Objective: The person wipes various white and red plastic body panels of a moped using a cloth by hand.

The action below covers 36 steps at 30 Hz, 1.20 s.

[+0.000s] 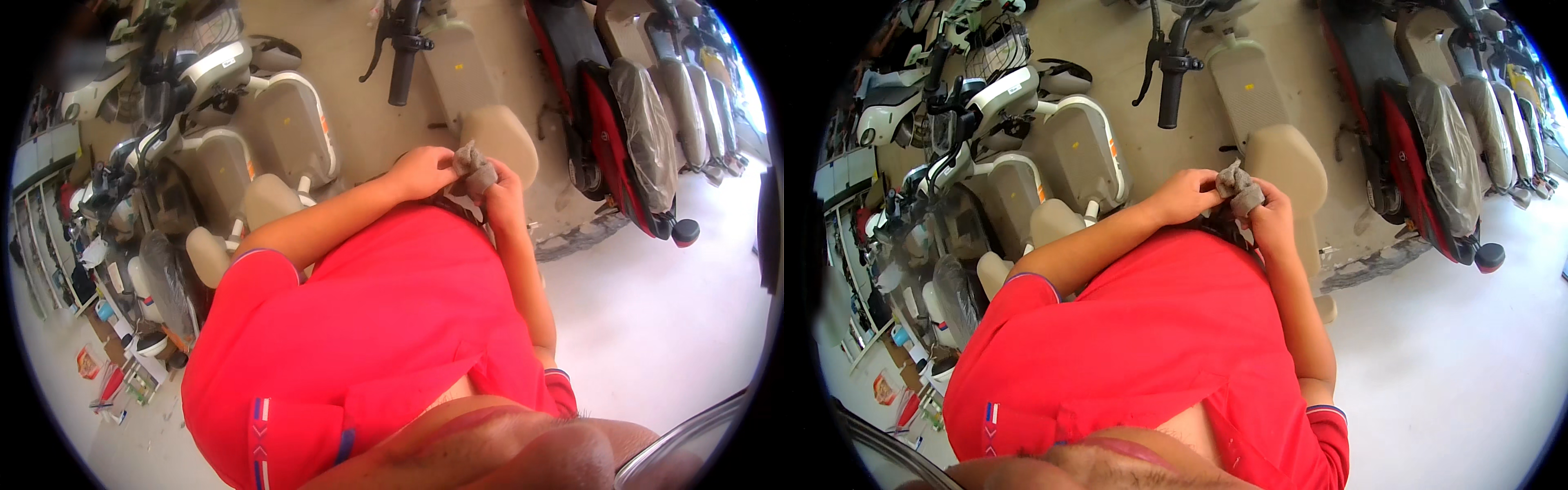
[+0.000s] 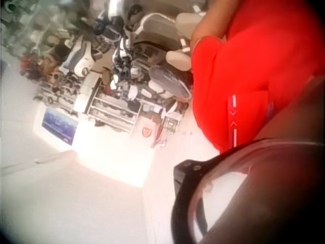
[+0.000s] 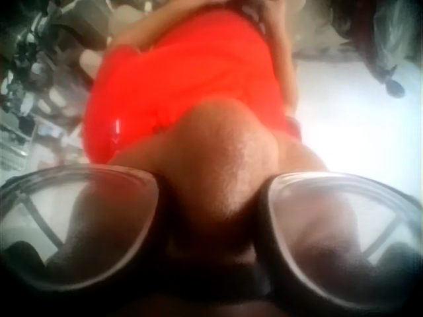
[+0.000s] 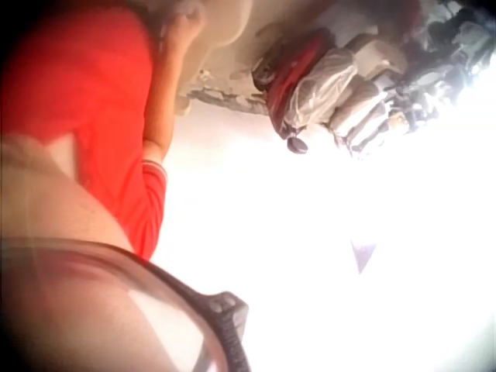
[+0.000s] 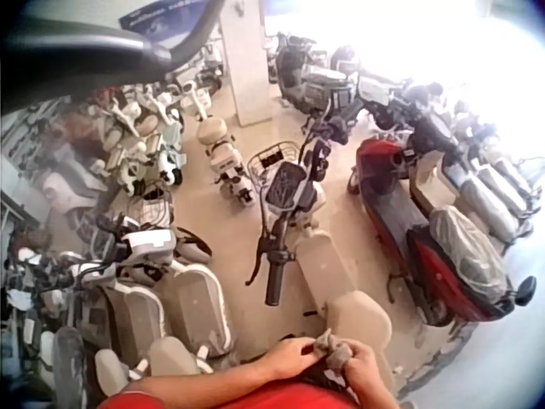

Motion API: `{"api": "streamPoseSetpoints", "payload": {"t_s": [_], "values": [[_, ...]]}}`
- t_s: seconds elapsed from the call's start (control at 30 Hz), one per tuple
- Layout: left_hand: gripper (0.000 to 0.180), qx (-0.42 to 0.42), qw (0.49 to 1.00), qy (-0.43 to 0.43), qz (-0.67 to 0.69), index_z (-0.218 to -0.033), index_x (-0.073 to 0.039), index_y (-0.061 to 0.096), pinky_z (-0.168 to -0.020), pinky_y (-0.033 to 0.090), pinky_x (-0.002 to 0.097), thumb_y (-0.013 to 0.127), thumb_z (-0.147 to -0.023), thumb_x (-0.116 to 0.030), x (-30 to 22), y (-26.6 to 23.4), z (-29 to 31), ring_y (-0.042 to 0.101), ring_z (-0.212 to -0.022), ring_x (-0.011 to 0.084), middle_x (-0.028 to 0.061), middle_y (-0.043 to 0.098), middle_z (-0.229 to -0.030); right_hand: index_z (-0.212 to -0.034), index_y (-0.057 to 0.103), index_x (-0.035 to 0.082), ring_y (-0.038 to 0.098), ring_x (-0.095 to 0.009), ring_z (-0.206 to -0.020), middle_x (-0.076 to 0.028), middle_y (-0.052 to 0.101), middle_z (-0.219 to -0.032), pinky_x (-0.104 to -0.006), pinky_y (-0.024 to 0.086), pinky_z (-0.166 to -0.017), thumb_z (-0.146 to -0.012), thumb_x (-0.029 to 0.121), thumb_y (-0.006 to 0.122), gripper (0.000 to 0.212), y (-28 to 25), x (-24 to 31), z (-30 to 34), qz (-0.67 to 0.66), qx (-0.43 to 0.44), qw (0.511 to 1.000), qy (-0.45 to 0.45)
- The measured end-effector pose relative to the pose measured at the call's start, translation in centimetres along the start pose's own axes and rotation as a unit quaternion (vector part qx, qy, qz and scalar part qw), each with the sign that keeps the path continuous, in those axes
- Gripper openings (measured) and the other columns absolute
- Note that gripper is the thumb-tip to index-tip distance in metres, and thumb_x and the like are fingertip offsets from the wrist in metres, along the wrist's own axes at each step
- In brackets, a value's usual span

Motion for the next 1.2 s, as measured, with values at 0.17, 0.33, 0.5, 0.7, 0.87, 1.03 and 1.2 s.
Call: {"api": "streamPoseSetpoints", "payload": {"t_s": [0.17, 0.33, 0.5, 0.7, 0.87, 1.03, 1.2], "values": [[0.03, 0.045, 0.998, 0.003, 0.044, -0.108, 0.002, 0.065, -0.076, 0.05, 0.0294, 0.063, -0.091, -0.023, 1.2, 0.4, -0.9, 0.062, -0.083, 0.0136, 0.0085, 0.069, -0.093, -0.111, 0.065, -0.001, 0.058, -0.01, -0.06, -0.005, 0.066, -0.081, -0.0228, 0.044, -0.053, -0.083, 0.002, 0.056, 0.03, -1.6, -0.8, 0.3, 0.03, -0.059, 0.998, -0.022], [0.031, 0.04, 0.997, 0.011, -0.057, -0.112, 0.003, 0.063, -0.074, 0.051, 0.0275, 0.062, -0.091, -0.02, 1.5, 0.5, -1.1, 0.064, -0.079, 0.0131, 0.0082, 0.069, -0.095, -0.112, 0.065, 0.0, 0.06, -0.012, -0.065, -0.007, 0.067, -0.082, -0.0267, 0.047, -0.059, -0.084, 0.007, 0.058, 0.03, -4.8, -3.0, 2.5, 0.157, -0.175, 0.972, -0.021], [0.033, 0.12, 0.99, -0.007, -0.077, -0.115, 0.004, 0.061, -0.075, 0.052, 0.0268, 0.061, -0.092, -0.019, 4.5, 2.4, -2.3, 0.064, -0.084, 0.0142, 0.0094, 0.069, -0.099, -0.109, 0.065, 0.0, 0.061, -0.016, -0.067, -0.01, 0.066, -0.079, -0.0286, 0.048, -0.064, -0.082, 0.009, 0.059, 0.029, -9.0, -7.5, 6.4, 0.147, -0.273, 0.951, -0.01], [0.032, 0.201, 0.965, 0.01, -0.17, -0.117, 0.005, 0.06, -0.076, 0.052, 0.0263, 0.06, -0.093, -0.016, 4.4, 5.9, -3.5, 0.064, -0.084, 0.0143, 0.0125, 0.069, -0.101, -0.107, 0.066, -0.002, 0.06, -0.012, -0.065, -0.006, 0.067, -0.08, -0.0257, 0.047, -0.061, -0.085, 0.006, 0.057, 0.025, -12.6, -11.9, 12.9, 0.015, -0.407, 0.912, -0.047], [0.033, 0.239, 0.958, -0.014, -0.155, -0.116, 0.007, 0.06, -0.077, 0.052, 0.0266, 0.059, -0.093, -0.016, 3.2, 9.4, -3.9, 0.065, -0.085, 0.0148, 0.0133, 0.068, -0.101, -0.109, 0.065, -0.003, 0.061, -0.012, -0.063, -0.006, 0.067, -0.08, -0.025, 0.047, -0.059, -0.086, 0.003, 0.057, 0.025, -18.0, -14.5, 19.0, -0.025, -0.544, 0.834, -0.094], [0.031, 0.224, 0.96, -0.06, -0.159, -0.115, 0.008, 0.06, -0.079, 0.053, 0.0282, 0.058, -0.094, -0.014, 4.6, 11.4, -3.5, 0.065, -0.089, 0.0169, 0.0147, 0.068, -0.101, -0.109, 0.063, -0.004, 0.063, -0.013, -0.065, -0.007, 0.067, -0.081, -0.0255, 0.048, -0.059, -0.088, 0.004, 0.058, 0.023, -23.9, -16.6, 24.5, -0.061, -0.642, 0.756, -0.11], [0.03, 0.193, 0.962, -0.074, -0.179, -0.113, 0.007, 0.061, -0.078, 0.053, 0.0285, 0.059, -0.094, -0.017, 7.1, 14.1, -3.2, 0.066, -0.089, 0.0164, 0.0134, 0.068, -0.1, -0.107, 0.064, -0.005, 0.063, -0.015, -0.064, -0.008, 0.066, -0.081, -0.026, 0.049, -0.057, -0.088, 0.005, 0.059, 0.022, -30.8, -24.8, 25.6, -0.115, -0.65, 0.747, -0.082]]}}
Point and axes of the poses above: each hand's wrist, its own z-axis away from the middle knuckle, its own y-axis out of the palm, x = y × z, the point moved 4 cm from there along -z, towards the middle knuckle
